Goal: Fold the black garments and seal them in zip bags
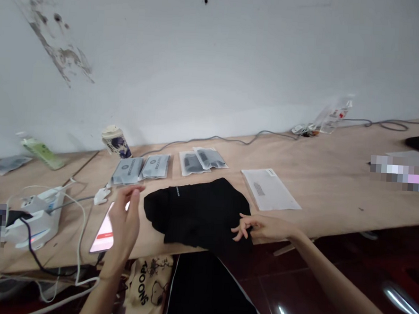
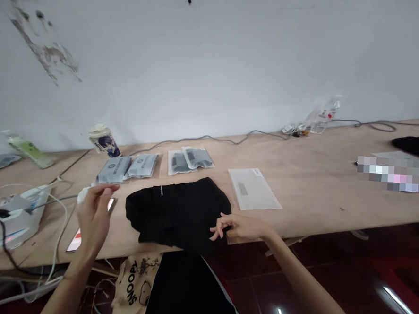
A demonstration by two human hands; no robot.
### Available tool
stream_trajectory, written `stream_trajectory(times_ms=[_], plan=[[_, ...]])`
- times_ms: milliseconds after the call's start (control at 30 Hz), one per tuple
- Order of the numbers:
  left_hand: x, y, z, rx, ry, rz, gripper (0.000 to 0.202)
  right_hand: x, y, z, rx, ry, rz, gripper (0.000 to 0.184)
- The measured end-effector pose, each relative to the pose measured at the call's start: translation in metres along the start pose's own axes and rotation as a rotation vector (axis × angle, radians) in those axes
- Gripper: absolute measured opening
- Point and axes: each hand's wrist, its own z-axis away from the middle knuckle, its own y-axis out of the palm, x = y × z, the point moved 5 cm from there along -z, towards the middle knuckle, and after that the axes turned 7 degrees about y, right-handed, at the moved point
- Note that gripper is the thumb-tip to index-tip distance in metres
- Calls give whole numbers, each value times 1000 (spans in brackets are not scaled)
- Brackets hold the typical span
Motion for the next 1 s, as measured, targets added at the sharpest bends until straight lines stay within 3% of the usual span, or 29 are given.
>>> stream_trajectory(times_ms=[100,167,233,300,400,533,667,800,1000], plan=[[-17,30,8,424,177,-71,33,-3,-1,-1,-5,-13,-18,6],[-16,49,27,715,290,-116,35,-6,-1,-1,-25,-3,-29,11],[-4,59,51,916,375,-177,40,-10,0,0,-56,1,-23,17],[13,59,73,1016,441,-229,60,-15,0,1,-98,-16,-4,20],[35,44,94,993,556,-263,81,-23,0,1,-194,-44,-6,23],[45,22,99,846,611,-293,47,-33,1,2,-347,-12,-90,31],[32,14,97,690,618,-278,23,-36,6,3,-414,5,-130,33],[27,18,103,714,623,-246,12,-39,10,5,-444,26,-123,32],[40,15,104,698,595,-290,20,-46,11,9,-626,82,-100,36]])
